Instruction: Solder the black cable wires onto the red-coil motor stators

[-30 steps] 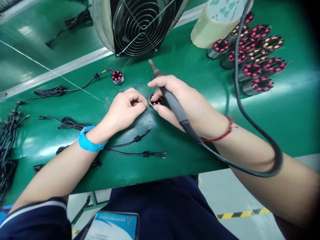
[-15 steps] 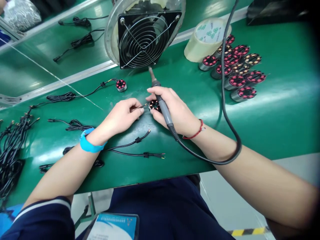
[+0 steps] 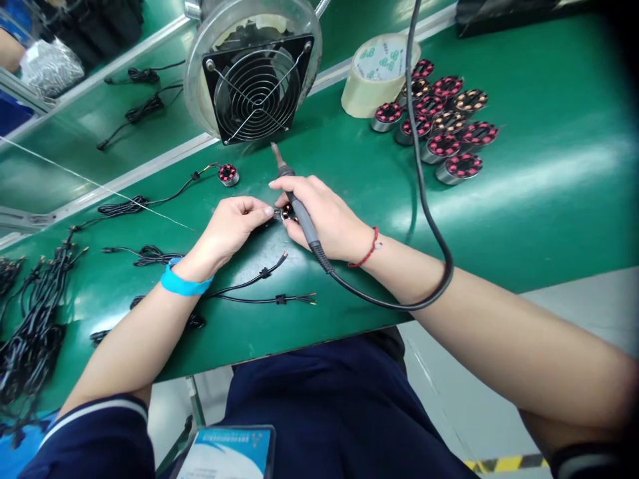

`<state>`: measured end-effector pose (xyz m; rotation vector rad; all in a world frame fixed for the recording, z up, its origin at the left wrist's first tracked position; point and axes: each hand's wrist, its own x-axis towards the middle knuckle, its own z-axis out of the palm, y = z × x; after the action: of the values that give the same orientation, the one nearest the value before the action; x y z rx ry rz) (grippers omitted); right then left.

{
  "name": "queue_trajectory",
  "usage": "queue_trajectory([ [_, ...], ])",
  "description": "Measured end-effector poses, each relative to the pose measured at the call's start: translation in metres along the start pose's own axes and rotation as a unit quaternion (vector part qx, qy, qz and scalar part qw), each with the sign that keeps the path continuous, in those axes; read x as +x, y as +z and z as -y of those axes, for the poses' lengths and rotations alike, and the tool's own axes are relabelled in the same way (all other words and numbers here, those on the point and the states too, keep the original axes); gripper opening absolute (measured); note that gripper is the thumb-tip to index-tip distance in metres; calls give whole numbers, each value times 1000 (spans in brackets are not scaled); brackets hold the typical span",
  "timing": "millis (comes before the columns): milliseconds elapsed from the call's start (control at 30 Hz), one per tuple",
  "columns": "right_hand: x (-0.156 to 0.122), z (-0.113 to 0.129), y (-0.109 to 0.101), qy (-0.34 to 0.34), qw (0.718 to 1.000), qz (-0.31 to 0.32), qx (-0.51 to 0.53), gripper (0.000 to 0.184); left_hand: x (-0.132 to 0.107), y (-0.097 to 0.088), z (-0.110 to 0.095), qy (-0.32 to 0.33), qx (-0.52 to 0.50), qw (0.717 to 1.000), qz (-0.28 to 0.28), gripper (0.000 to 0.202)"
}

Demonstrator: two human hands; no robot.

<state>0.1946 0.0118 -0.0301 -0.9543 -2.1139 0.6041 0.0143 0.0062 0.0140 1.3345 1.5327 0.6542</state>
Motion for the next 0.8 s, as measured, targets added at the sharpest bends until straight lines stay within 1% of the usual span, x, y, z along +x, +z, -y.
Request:
queue_trajectory([
  [100,1,0,-1,-10,1000,-5,7,53,0,1,-1,-3,0,1000,-5,23],
  [200,1,0,-1,-11,999,-38,13,49,0,-2,-3,-9,-18,1000,20,23],
  [300,2,0,1,9,998,-62,9,42,-1,-4,-6,-26,-42,998,40,20],
  [500,4,2,6,14,998,-60,12,41,0,-2,-7,-42,-67,996,37,16],
  [700,3,7,3,19,998,-40,41,37,2,-2,-7,-53,-83,995,32,12],
  [800,3,7,2,17,998,-40,46,36,2,-2,-7,-57,-86,994,37,11],
])
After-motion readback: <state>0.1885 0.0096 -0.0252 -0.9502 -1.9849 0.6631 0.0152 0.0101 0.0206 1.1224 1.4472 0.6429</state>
